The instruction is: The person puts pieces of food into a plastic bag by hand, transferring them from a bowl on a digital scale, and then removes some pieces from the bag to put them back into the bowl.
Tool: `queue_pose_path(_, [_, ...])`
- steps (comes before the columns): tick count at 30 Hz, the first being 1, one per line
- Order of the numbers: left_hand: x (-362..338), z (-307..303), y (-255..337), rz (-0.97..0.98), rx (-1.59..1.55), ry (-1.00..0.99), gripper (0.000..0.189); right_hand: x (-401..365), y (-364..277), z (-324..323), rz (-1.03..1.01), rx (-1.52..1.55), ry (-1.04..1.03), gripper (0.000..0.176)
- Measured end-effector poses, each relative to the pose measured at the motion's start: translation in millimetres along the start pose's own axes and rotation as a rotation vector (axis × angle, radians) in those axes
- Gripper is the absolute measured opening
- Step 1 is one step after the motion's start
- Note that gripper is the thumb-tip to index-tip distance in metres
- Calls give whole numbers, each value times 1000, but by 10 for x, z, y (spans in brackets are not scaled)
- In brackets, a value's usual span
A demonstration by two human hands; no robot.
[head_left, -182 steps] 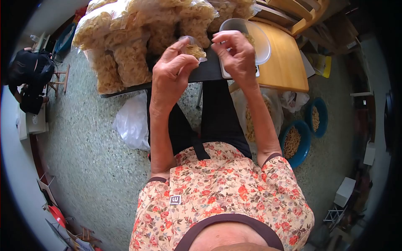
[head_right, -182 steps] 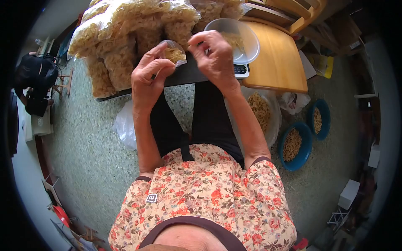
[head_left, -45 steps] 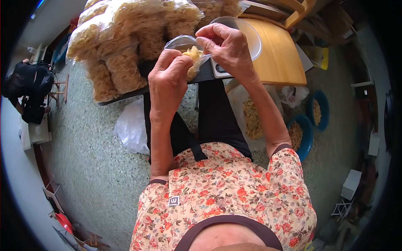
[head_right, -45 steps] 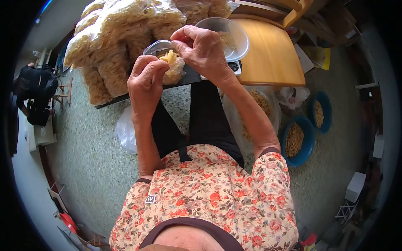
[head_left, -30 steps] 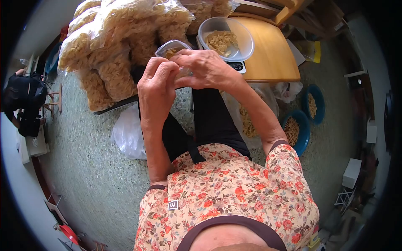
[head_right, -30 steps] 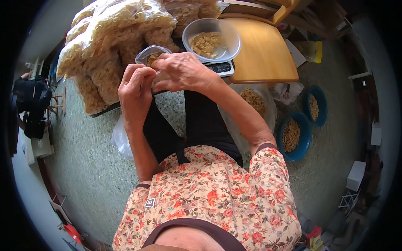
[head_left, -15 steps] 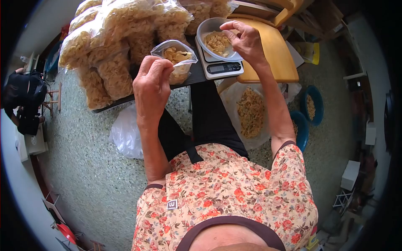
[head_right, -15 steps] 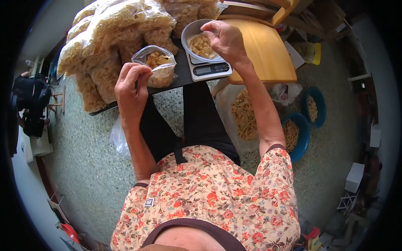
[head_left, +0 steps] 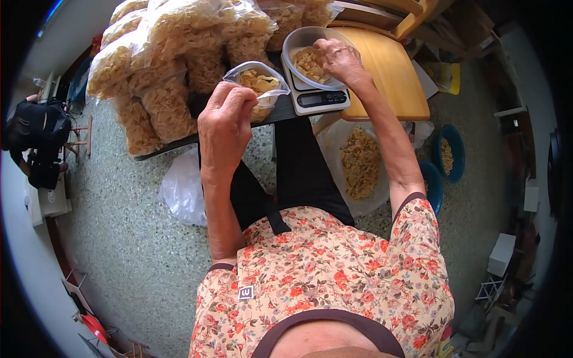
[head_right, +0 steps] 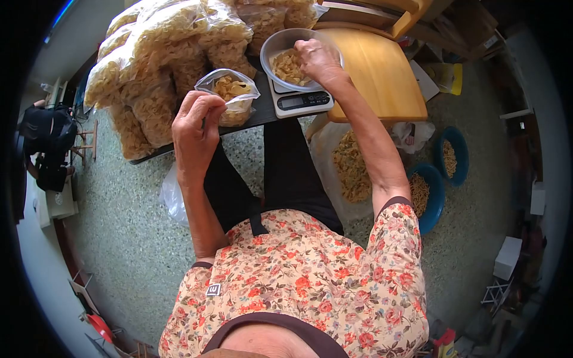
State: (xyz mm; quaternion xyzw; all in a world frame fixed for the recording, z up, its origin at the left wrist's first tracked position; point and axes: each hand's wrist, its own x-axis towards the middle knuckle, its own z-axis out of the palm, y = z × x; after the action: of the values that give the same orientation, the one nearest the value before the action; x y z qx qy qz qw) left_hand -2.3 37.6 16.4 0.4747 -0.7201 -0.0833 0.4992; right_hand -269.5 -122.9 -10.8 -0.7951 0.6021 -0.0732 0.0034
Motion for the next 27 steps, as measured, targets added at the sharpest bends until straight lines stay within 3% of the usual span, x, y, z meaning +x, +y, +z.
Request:
queue_pose_path(8, [13, 25, -59, 5, 0, 5, 16, -69, 235, 10, -67, 111, 170, 17])
queue_pose_path(11, [12, 19, -54, -12, -18, 15, 17, -107, 357, -7, -61, 342, 255, 14])
queue_pose_path(14, [12, 19, -50, -36, -39, 14, 17, -179, 393, -98, 93, 941, 186, 23])
queue_pose_path(15, [16, 24, -55, -36, -40, 15, 17, -202, 410, -99, 93, 939, 187, 23])
queue_pose_path(17, [24, 40, -67, -2, -36, 30, 16, -247, 445, -107, 181, 1276, 190, 23])
queue_pose_path(21, [19, 60, -54, -25, -52, 28, 15, -319, 312, -138, 286, 1529, 430, 27])
queue_pose_path(27, [14, 87, -52, 19, -69, 57, 14, -670, -703, -449, 27, 1269, 598, 16])
